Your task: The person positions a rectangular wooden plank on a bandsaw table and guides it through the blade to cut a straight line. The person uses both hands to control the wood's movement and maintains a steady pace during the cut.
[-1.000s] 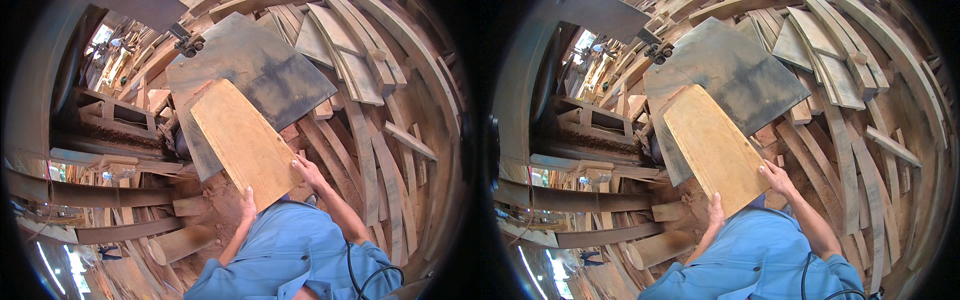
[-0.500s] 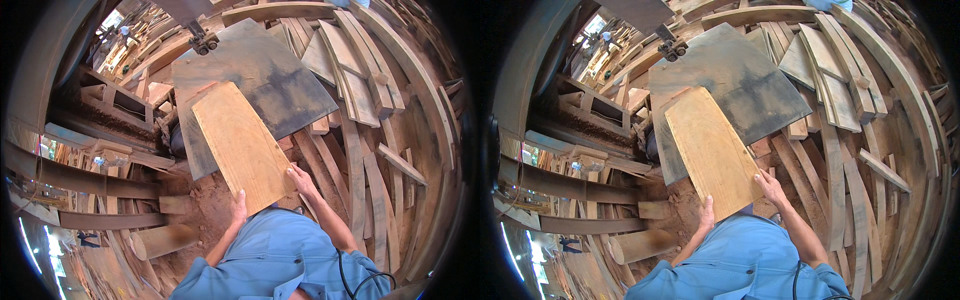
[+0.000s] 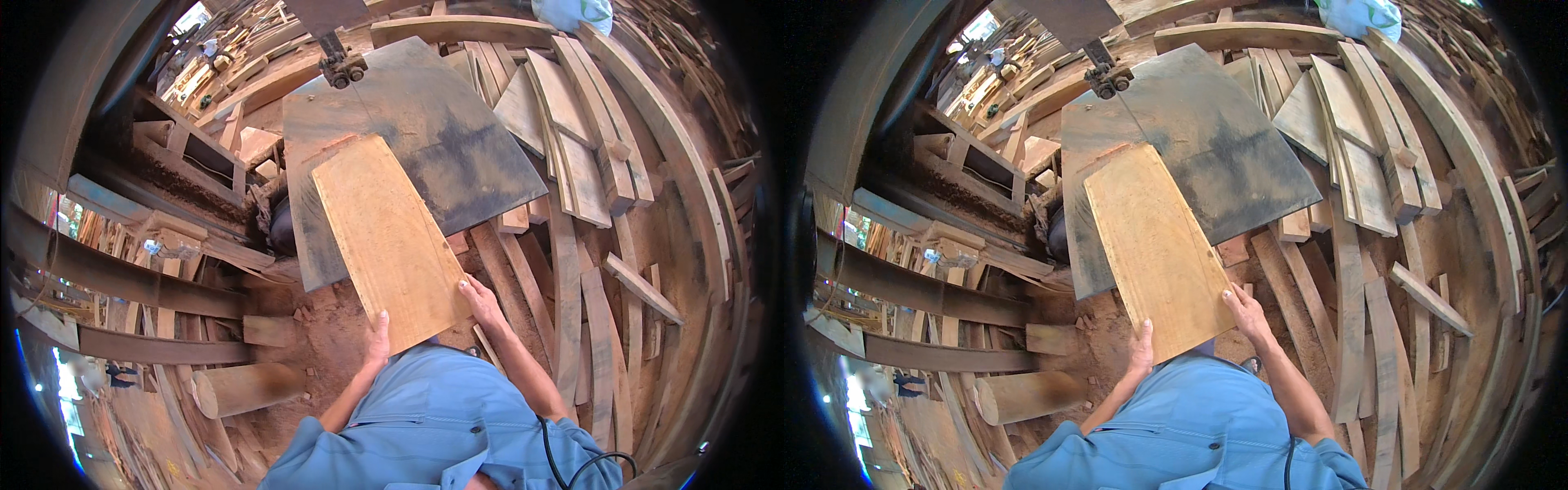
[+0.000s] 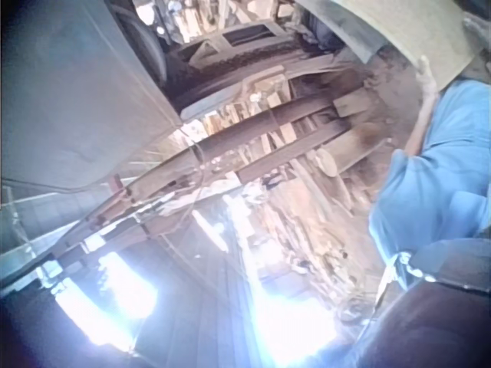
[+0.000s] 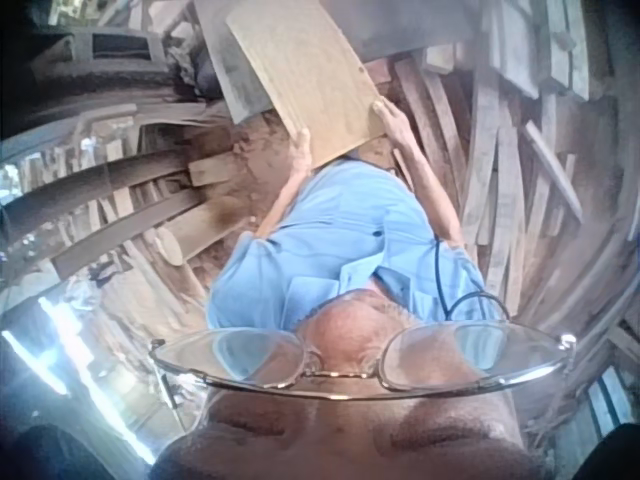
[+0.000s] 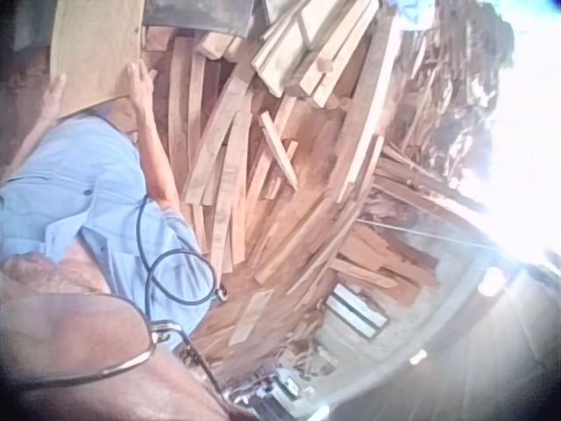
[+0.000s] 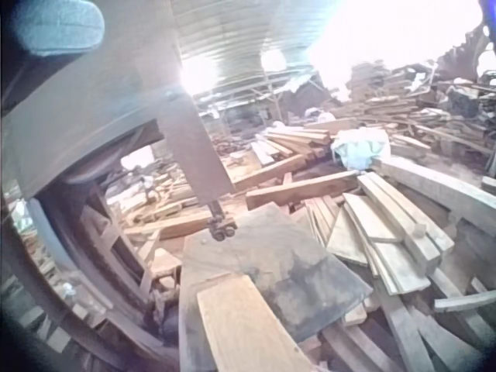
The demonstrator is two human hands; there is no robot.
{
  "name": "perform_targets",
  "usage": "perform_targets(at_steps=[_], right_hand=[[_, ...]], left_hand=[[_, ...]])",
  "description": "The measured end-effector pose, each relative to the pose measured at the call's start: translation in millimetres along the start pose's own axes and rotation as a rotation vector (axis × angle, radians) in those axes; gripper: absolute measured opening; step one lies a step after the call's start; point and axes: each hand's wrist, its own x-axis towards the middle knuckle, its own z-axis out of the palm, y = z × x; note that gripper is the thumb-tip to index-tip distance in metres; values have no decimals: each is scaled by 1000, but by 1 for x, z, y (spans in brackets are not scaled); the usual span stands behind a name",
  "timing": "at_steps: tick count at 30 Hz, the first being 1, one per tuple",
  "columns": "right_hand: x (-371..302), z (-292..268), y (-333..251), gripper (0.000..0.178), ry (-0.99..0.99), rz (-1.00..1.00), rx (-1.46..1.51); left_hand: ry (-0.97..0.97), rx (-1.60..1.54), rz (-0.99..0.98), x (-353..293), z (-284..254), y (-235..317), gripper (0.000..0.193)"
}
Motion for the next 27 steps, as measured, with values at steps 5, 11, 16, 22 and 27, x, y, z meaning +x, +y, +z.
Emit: perform_targets(at_steps=[5, 11, 16, 22, 27], right_hand=[[8, 1, 13, 56, -4, -26, -3], [14, 3, 22, 56, 15, -60, 44], [2, 10, 2, 56, 16, -31, -26], [6, 11, 7, 56, 7, -60, -11], [3, 15, 7, 57, 24, -18, -34]], left_hand=[[11, 34, 54, 2, -1, 0, 73], [38, 84, 74, 3, 0, 6, 72], [25, 37, 36, 8, -10, -3, 72], [8, 46, 42, 8, -11, 5, 73], [19, 30, 29, 8, -15, 5, 74]])
